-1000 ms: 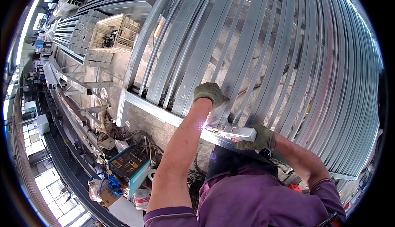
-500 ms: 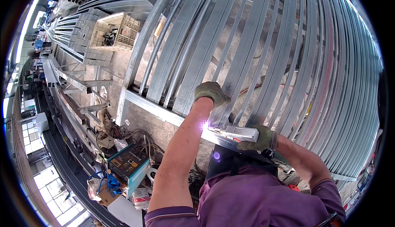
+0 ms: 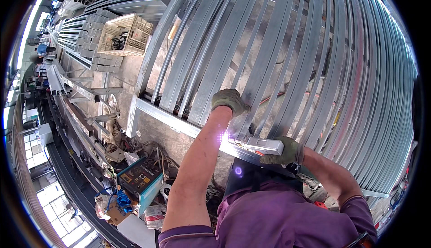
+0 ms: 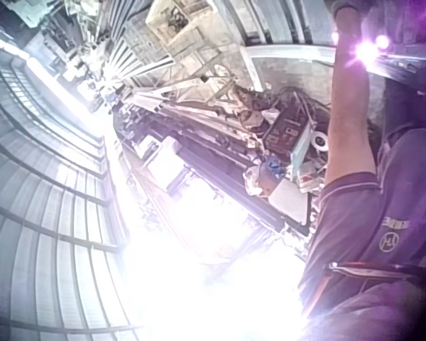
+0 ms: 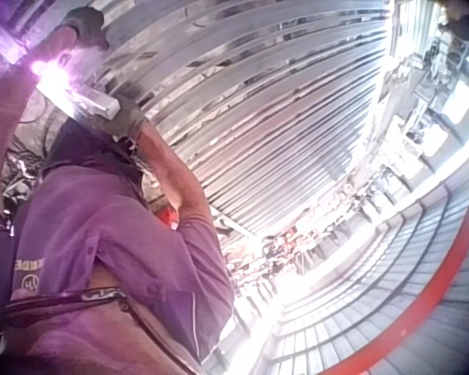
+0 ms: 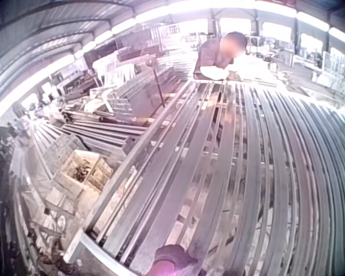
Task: The person welds a horizontal metal bar to a vertical slatted metal frame using a handheld welding tool. They move along the frame, applying welds at multiple points while holding the bar in place with their left hand.
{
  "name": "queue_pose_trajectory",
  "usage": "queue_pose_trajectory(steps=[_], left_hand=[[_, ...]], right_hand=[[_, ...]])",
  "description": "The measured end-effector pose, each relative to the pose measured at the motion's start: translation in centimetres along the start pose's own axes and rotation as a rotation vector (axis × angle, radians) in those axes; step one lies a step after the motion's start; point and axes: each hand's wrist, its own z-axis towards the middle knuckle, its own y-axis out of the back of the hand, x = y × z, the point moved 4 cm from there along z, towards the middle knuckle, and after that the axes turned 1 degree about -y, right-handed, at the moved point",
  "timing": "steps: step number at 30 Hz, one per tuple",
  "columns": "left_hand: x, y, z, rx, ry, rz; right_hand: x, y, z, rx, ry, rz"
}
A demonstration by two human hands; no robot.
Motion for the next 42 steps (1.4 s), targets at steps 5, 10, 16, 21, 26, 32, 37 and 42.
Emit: queue_pose_trajectory(steps=[5, 10, 16, 21, 26, 32, 37, 42], left_hand=[[0.1, -0.2, 0.2, -0.001, 0.006, -0.005], [0.5, -0.4, 0.6, 0.009, 0.000, -0.001], [0.3, -0.3, 0.4, 0.016, 0.011, -0.007], [0.4, -0.3, 0.4, 0.009, 0.008, 0.001], [0.4, 0.0, 0.2, 0.028, 0.017, -0.004], [0.6, -0.3, 0.5, -0.009, 0.007, -0.002], [0.6, -0.4, 0.8, -0.008, 0.005, -0.001], [0.6, -0.4, 0.7, 0.015, 0.014, -0.001]], right_hand=[[0.1, 0.0, -0.4, -0.002, -0.011, 0.018], [0.5, 0.1, -0.6, -0.003, -0.006, 0.028], [0.0, 0.1, -0.5, -0.020, 0.026, -0.002], [-0.3, 0.0, -0.6, -0.030, 0.008, 0.004], [-0.7, 0.0, -0.5, -0.042, 0.029, -0.020], [-1.0, 0.1, -0.5, -0.024, 0.040, -0.025], [-2.4, -0.3, 0.0, -0.076, 0.107, -0.057], [-2.1, -0.1, -0.3, -0.047, 0.057, -0.075]])
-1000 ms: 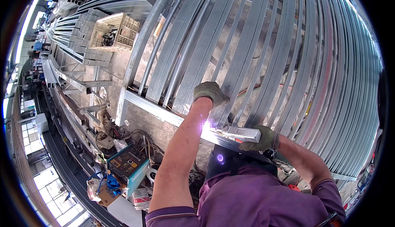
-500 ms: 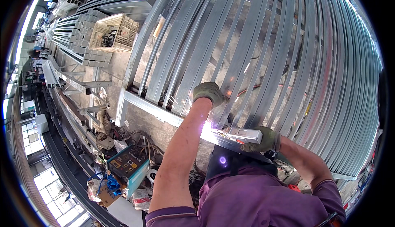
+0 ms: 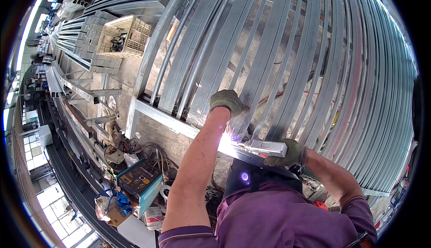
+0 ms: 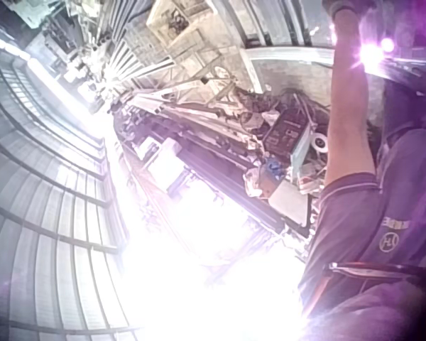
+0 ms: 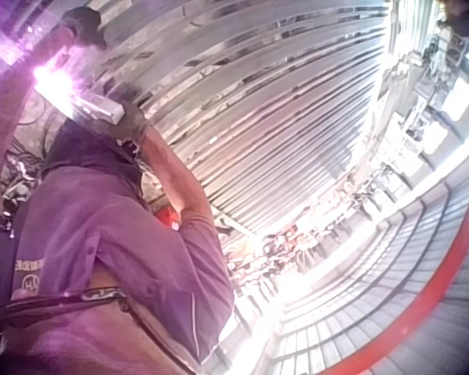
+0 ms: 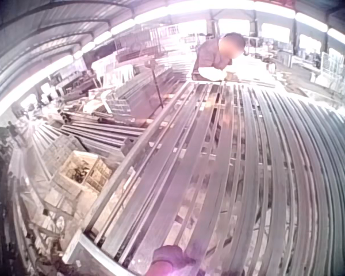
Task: The person welds a horizontal metal bar to a vertical slatted metal frame using a handheld welding tool. They move along the frame, applying welds at multiple points while holding the bar in place with their left hand.
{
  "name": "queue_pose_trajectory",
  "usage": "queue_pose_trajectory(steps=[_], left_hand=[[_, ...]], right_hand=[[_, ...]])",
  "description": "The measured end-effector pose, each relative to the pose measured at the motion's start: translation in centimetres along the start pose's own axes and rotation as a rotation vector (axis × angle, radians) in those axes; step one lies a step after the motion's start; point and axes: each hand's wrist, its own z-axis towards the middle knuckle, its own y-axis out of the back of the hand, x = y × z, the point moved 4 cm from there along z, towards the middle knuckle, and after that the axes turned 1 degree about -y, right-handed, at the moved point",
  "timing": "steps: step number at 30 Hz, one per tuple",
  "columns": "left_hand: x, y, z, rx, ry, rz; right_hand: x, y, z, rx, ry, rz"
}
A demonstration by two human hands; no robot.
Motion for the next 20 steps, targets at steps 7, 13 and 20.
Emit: queue_pose_trajectory(steps=[7, 13, 20], left_hand=[[0.0, 0.1, -0.1, -0.010, -0.010, 0.001], [-0.1, 0.4, -0.6, -0.011, 0.007, -0.031], [0.0, 0.2, -0.2, -0.012, 0.002, -0.027]], right_hand=[[0.2, 0.3, -0.4, 0.016, -0.013, -0.013], [1.0, 0.6, -1.1, 0.025, -0.034, 0.014], [0.4, 0.5, -1.3, 0.010, -0.030, -0.002]])
